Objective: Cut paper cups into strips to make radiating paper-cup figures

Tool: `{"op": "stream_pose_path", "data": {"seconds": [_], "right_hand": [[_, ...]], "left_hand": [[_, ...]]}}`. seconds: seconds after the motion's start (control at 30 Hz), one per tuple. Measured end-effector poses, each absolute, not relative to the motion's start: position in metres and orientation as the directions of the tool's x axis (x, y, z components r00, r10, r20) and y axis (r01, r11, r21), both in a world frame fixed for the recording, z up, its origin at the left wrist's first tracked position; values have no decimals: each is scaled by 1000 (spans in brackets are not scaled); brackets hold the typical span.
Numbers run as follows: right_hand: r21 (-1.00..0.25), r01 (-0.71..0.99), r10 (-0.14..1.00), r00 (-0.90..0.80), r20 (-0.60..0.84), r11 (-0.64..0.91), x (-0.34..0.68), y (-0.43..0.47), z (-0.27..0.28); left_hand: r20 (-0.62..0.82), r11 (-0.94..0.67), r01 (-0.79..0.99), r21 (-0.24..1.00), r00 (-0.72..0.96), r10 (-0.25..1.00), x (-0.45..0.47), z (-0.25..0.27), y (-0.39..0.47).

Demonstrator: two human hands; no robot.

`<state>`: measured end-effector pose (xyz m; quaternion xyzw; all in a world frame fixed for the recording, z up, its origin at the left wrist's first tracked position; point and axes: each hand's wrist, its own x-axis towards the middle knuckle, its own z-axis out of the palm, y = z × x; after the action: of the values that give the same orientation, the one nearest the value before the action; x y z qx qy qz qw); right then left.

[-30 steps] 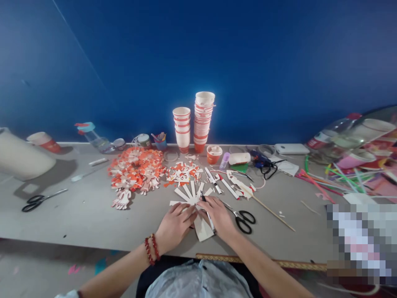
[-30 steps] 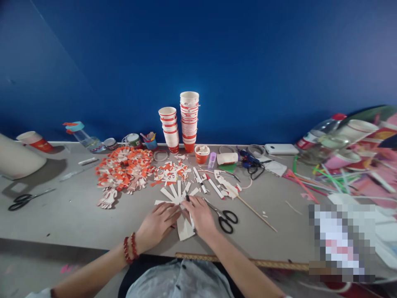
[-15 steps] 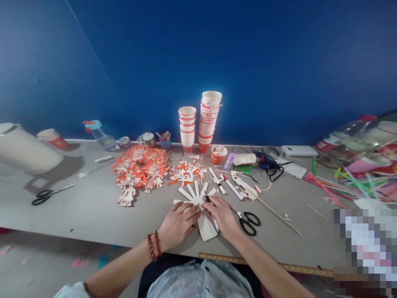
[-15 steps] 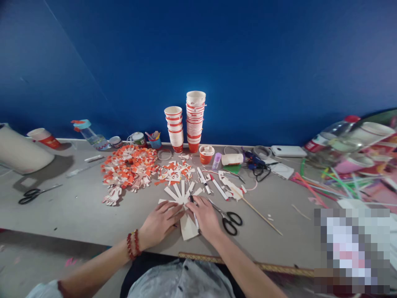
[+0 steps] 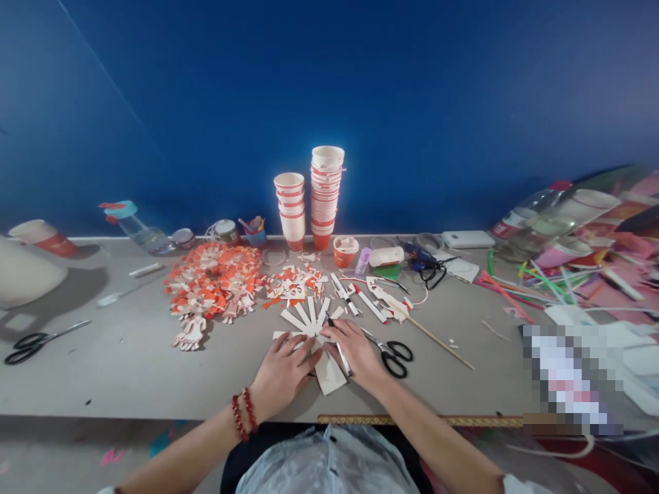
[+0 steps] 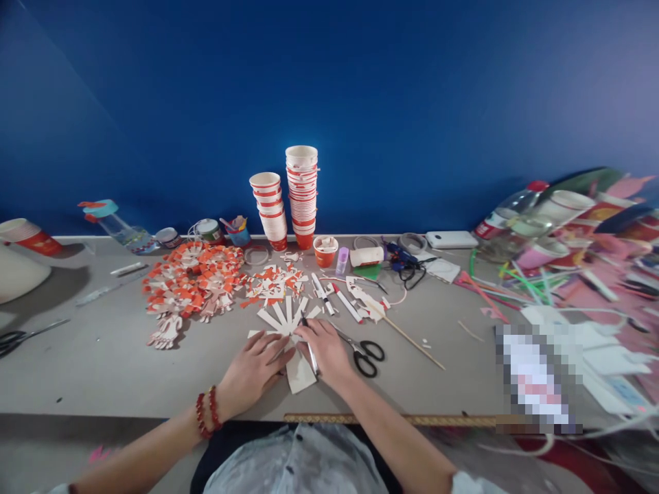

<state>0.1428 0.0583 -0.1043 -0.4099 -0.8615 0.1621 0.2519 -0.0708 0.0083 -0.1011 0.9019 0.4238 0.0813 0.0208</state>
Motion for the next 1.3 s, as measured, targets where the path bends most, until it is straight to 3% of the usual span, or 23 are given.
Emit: {"op": "stream_pose_path", "data": {"seconds": [0.6, 1.07, 1.3], "right_hand": [[-479, 620, 779, -548, 304, 622, 144, 59, -106], [-481, 607, 771, -554, 314, 632, 145, 58, -105], [-466, 604, 760, -566, 321, 647, 145, 58, -103]], "left_hand": [[121, -664, 742, 91, 653, 747, -73, -97, 10], [114, -595, 799, 82, 586, 802, -55, -89, 12], [129, -672, 733, 107, 660, 741, -75, -95, 9]]}}
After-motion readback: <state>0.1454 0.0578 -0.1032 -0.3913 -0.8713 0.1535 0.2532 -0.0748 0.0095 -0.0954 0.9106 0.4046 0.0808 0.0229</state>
